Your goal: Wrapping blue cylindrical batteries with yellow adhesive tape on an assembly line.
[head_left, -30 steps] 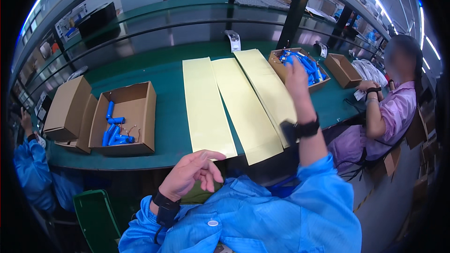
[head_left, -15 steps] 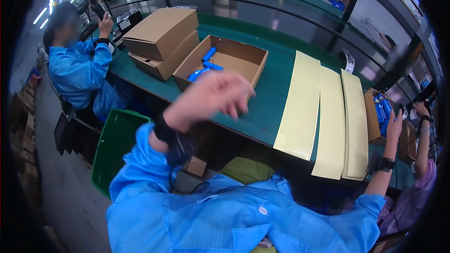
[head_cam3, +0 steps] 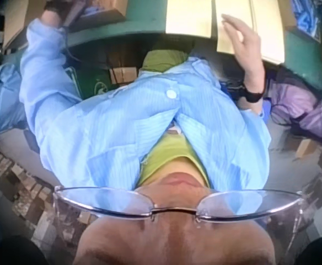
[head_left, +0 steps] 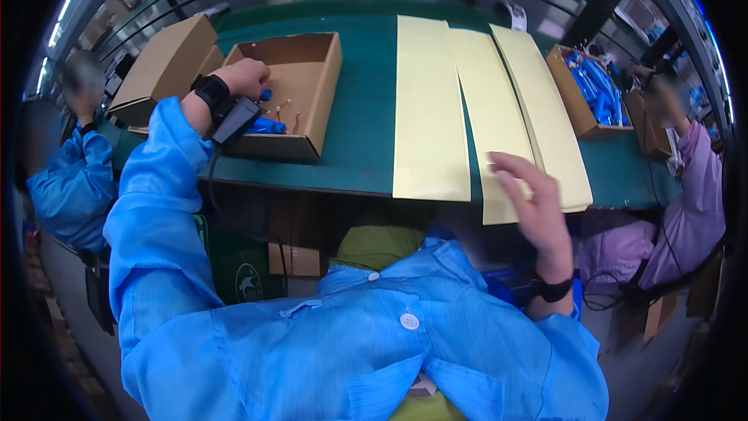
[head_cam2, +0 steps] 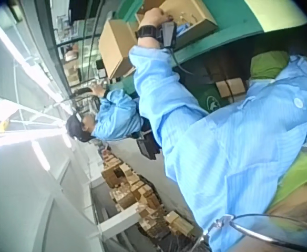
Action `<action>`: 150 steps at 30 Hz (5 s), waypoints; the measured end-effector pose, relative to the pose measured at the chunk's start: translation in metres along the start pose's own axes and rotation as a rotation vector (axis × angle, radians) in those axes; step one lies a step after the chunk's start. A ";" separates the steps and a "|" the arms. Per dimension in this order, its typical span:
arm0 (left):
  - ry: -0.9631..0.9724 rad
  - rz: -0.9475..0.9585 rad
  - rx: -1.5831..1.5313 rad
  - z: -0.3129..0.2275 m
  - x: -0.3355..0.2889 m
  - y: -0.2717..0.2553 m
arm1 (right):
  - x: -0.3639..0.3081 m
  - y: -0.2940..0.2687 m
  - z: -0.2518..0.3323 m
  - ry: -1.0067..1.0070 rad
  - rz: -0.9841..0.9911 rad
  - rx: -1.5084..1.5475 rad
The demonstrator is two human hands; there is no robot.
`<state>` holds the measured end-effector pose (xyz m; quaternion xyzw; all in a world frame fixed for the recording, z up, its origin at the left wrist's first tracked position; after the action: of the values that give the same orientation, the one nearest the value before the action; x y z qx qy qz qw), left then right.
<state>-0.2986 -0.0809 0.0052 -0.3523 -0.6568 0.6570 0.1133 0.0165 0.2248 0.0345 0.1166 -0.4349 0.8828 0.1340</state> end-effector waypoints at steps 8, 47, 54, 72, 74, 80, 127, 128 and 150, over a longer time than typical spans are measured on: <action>-0.147 -0.715 -0.296 0.016 -0.046 -0.061 | 0.016 0.081 0.048 -0.240 -0.018 -0.214; 0.261 -0.005 -2.173 -0.219 -0.067 0.088 | 0.043 0.066 0.035 0.082 0.038 0.783; 0.312 0.119 -2.221 -0.229 -0.063 0.095 | 0.043 0.093 0.019 0.173 0.130 0.826; 0.271 -0.079 -1.932 -0.233 -0.070 0.096 | 0.045 0.052 0.043 -0.026 -0.259 -0.060; 0.233 -0.251 -1.858 -0.224 -0.077 0.085 | 0.040 0.031 0.040 -0.117 -0.446 -0.370; 0.481 -0.132 -1.771 -0.258 -0.095 0.054 | 0.032 0.083 0.025 0.208 0.374 0.793; 0.201 -0.186 -2.034 -0.198 -0.102 0.106 | 0.014 0.075 0.042 -0.255 0.104 -0.339; 0.152 -0.027 -2.044 -0.200 -0.108 0.116 | 0.016 0.084 0.048 -0.254 0.110 -0.336; 0.123 0.252 -2.120 -0.246 -0.116 0.159 | 0.000 0.101 0.040 0.015 0.129 -0.280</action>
<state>-0.0140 0.0227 -0.0807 -0.3689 -0.8447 -0.2612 -0.2867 -0.0137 0.1338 -0.0165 0.0619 -0.5595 0.8210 0.0951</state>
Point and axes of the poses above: each hand's wrist, its own x-axis towards the middle knuckle, its own y-axis out of the palm, z = x × y, the point moved 8 cm from there along x, towards the middle knuckle, and after that the axes turned 12 degrees about -x, right-handed, at the moved point
